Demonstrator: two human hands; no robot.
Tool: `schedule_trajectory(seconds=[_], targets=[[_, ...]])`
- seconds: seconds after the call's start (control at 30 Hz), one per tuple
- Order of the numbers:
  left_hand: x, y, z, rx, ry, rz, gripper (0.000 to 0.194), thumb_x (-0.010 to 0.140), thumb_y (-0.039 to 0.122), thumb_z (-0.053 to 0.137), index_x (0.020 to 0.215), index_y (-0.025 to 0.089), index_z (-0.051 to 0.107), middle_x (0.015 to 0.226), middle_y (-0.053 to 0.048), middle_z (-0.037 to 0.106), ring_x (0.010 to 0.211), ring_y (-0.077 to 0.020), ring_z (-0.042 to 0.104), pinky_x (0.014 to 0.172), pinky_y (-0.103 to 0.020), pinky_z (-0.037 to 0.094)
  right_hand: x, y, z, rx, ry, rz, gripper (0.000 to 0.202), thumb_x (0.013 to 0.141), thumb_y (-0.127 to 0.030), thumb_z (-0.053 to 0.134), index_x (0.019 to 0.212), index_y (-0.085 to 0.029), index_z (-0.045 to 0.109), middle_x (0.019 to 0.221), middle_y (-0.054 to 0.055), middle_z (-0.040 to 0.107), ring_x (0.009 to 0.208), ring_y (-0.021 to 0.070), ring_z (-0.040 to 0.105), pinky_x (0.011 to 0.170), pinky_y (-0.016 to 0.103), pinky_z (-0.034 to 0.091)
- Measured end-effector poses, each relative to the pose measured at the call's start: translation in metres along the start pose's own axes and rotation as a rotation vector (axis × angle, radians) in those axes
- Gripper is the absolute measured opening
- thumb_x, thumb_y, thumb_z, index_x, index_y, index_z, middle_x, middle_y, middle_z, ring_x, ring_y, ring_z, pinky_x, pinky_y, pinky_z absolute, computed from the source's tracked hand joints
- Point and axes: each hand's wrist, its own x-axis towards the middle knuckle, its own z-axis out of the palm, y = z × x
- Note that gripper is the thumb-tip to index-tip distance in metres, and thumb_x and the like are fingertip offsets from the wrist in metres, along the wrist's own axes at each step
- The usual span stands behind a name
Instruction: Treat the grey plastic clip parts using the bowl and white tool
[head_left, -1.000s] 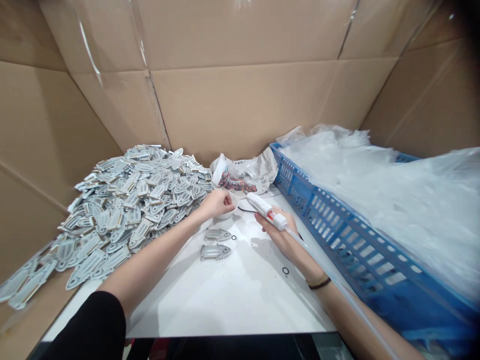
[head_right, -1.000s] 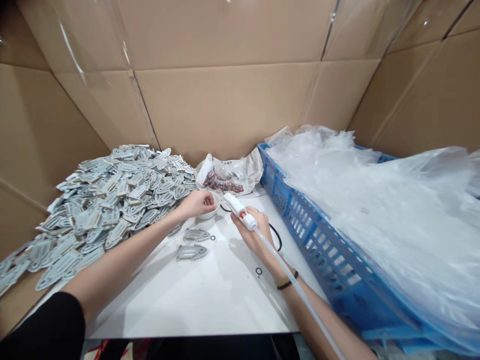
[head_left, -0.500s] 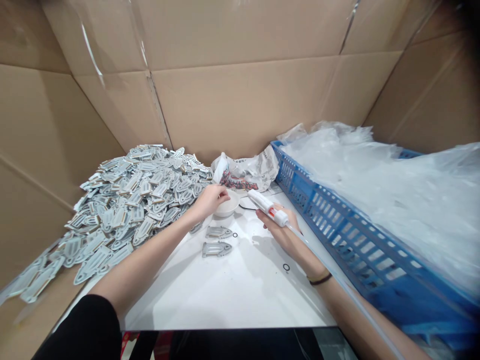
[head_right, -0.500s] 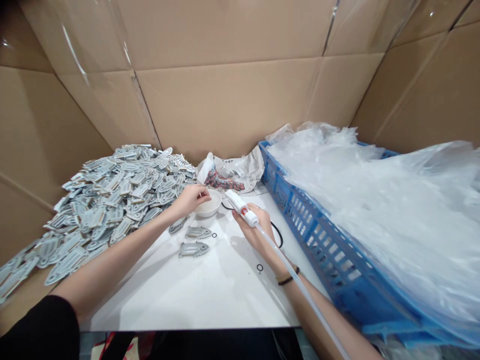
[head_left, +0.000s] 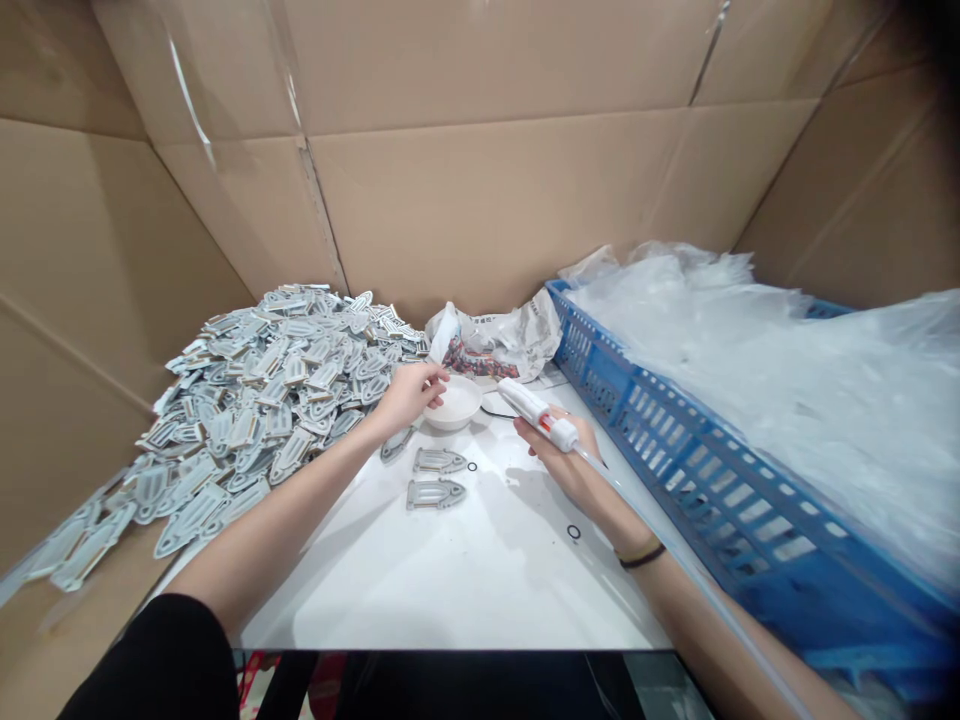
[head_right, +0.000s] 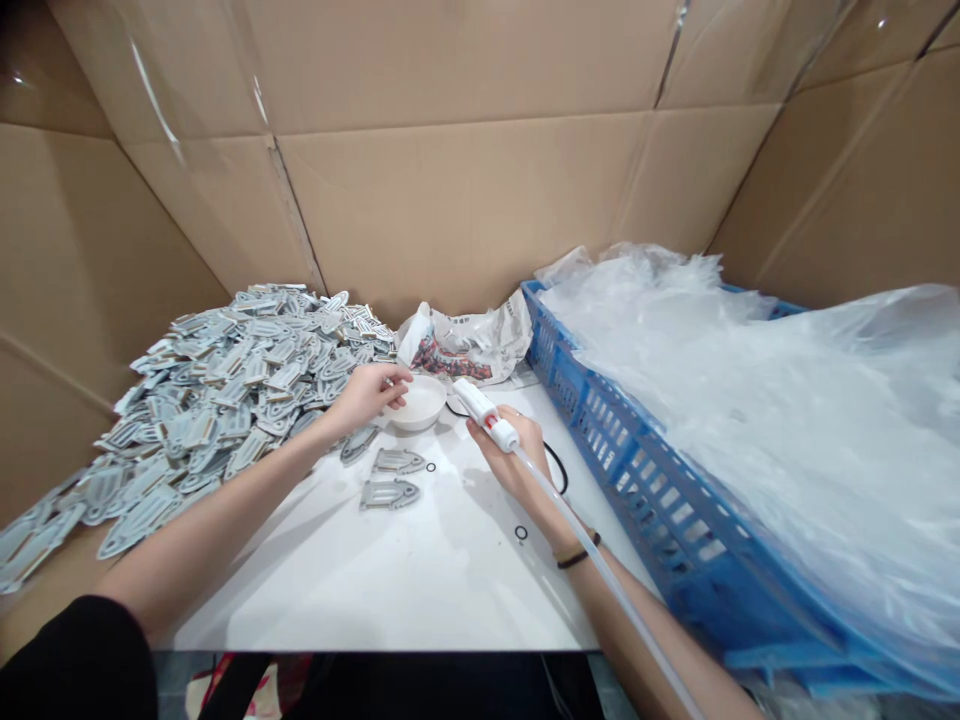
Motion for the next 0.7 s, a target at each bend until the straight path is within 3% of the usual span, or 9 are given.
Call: schedule_trajectory(seconds=[0.23, 0.37, 0.53, 0.7], targets=[[-0.012, 0.0, -0.009, 0.075, 0.114, 0.0, 0.013, 0.082, 0.026, 0.064, 0.074, 0.016, 0.065, 0.061, 0.0, 0.066, 0.058, -0.0142, 0.063, 0.06, -0.023, 0.047, 0.0, -0.002, 0.0, 0.005, -0.04, -0.005, 0.036, 0.078, -0.055, 0.057, 0.064, -0.023, 0.049, 0.063, 0.002, 0.055, 0.057, 0.0182, 0.056, 0.053, 0.028, 0.041], [-0.015, -0.004, -0.008, 0.111, 0.15, -0.021, 0.018, 0.089, 0.032, 0.059, 0.079, 0.017, 0.063, 0.061, 0.0, 0.068, 0.051, -0.013, 0.06, 0.058, -0.023, 0.044, -0.001, -0.003, -0.001, -0.019, -0.034, 0.002, 0.036, 0.078, -0.055, 0.056, 0.064, -0.023, 0.05, 0.064, 0.002, 0.056, 0.057, 0.0182, 0.056, 0.052, 0.028, 0.04], [-0.014, -0.004, -0.004, 0.213, 0.113, -0.01, 0.009, 0.089, 0.025, 0.059, 0.086, 0.02, 0.066, 0.065, 0.001, 0.071, 0.05, -0.0128, 0.059, 0.059, -0.023, 0.041, 0.0, 0.0, 0.0, -0.022, -0.045, 0.0, 0.036, 0.079, -0.054, 0.057, 0.064, -0.022, 0.051, 0.065, 0.003, 0.058, 0.057, 0.0184, 0.057, 0.052, 0.028, 0.041], [-0.016, 0.0, -0.005, 0.306, 0.156, 0.012, 0.011, 0.088, 0.028, 0.063, 0.087, 0.021, 0.071, 0.079, -0.003, 0.075, 0.065, -0.0175, 0.064, 0.067, -0.027, 0.041, 0.001, 0.002, 0.001, -0.016, -0.061, 0.007, 0.035, 0.078, -0.054, 0.057, 0.064, -0.022, 0.051, 0.064, 0.003, 0.058, 0.057, 0.0184, 0.057, 0.052, 0.028, 0.041]])
